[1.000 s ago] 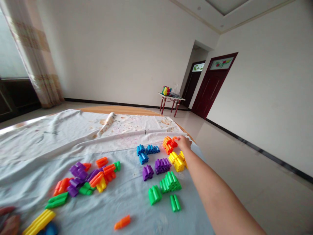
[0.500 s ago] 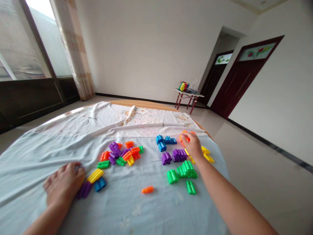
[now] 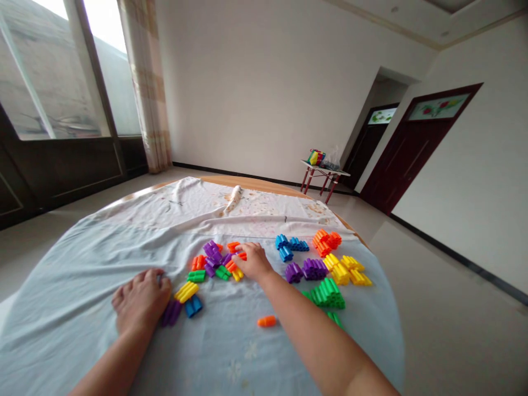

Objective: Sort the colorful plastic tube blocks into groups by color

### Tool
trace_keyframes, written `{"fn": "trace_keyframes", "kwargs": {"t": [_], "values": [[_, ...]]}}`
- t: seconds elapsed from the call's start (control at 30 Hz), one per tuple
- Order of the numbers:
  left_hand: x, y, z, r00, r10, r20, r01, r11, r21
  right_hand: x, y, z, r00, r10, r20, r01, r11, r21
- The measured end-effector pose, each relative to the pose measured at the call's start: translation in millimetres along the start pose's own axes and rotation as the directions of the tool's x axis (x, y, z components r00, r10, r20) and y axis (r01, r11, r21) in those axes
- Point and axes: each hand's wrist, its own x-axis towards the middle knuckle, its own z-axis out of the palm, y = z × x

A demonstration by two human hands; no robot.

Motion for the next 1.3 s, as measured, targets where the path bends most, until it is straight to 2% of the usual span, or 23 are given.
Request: {"fn": "trace_keyframes", "kwargs": {"t": [0.17,0.27,0.37,0.43,0.53,0.67,0.8,0.87,0.9,0.97,1.07,1.13,1.2,1.3], "values": [[-3,1,-0.6,1.000,-0.005,-0.022,0.004,0.999,-0.033,38,-24,34,0.992,0.010,0.129,0.002,0.996,-0.094],[-5,2,-1.9,1.000,-0.006,-0.028,0.006,1.000,-0.014,56,-37,51,0.978,0.059,0.200,-0.030,0.989,-0.143],[-6,2,-1.2,0.999,0.012,-0.035,-0.012,1.000,-0.001,66,-44,60,0.941,0.136,0.309,-0.070,0.974,-0.215],[-6,2,0.5,0.999,0.018,-0.041,-0.018,1.000,0.006,66,-44,59,0.909,0.152,0.388,-0.052,0.965,-0.256],[-6,1,3.3,0.999,0.016,-0.035,-0.016,1.000,0.010,55,-39,46,0.880,0.081,0.468,0.050,0.964,-0.261],[-6,1,4.7,1.000,-0.003,-0.008,0.003,1.000,-0.003,25,-30,14,0.858,-0.047,0.511,0.172,0.964,-0.202],[-5,2,3.8,1.000,-0.007,-0.001,0.007,1.000,-0.007,-8,-23,-23,0.788,-0.123,0.603,0.278,0.945,-0.170],[-5,3,2.9,1.000,-0.007,0.005,0.007,1.000,-0.010,-19,-24,-39,0.757,-0.139,0.639,0.288,0.948,-0.135],[-6,4,2.5,1.000,-0.007,0.007,0.007,1.000,-0.012,-23,-26,-45,0.755,-0.147,0.639,0.280,0.954,-0.110],[-6,4,2.5,1.000,-0.008,0.004,0.008,1.000,-0.017,-26,-38,-48,0.800,-0.168,0.576,0.247,0.967,-0.061],[-6,2,4.6,1.000,-0.003,-0.012,0.002,1.000,-0.020,-23,-66,-28,0.891,-0.227,0.392,0.253,0.967,-0.015],[-5,0,6.6,1.000,0.002,-0.025,-0.003,1.000,-0.030,-18,-87,-2,0.880,-0.295,0.372,0.325,0.946,-0.019],[-3,-2,7.7,0.999,0.003,-0.035,-0.004,0.999,-0.047,-15,-103,23,0.852,-0.315,0.418,0.377,0.924,-0.073],[-2,-3,6.5,0.999,0.007,-0.038,-0.010,0.997,-0.073,-18,-108,41,0.813,-0.273,0.514,0.394,0.908,-0.142]]}}
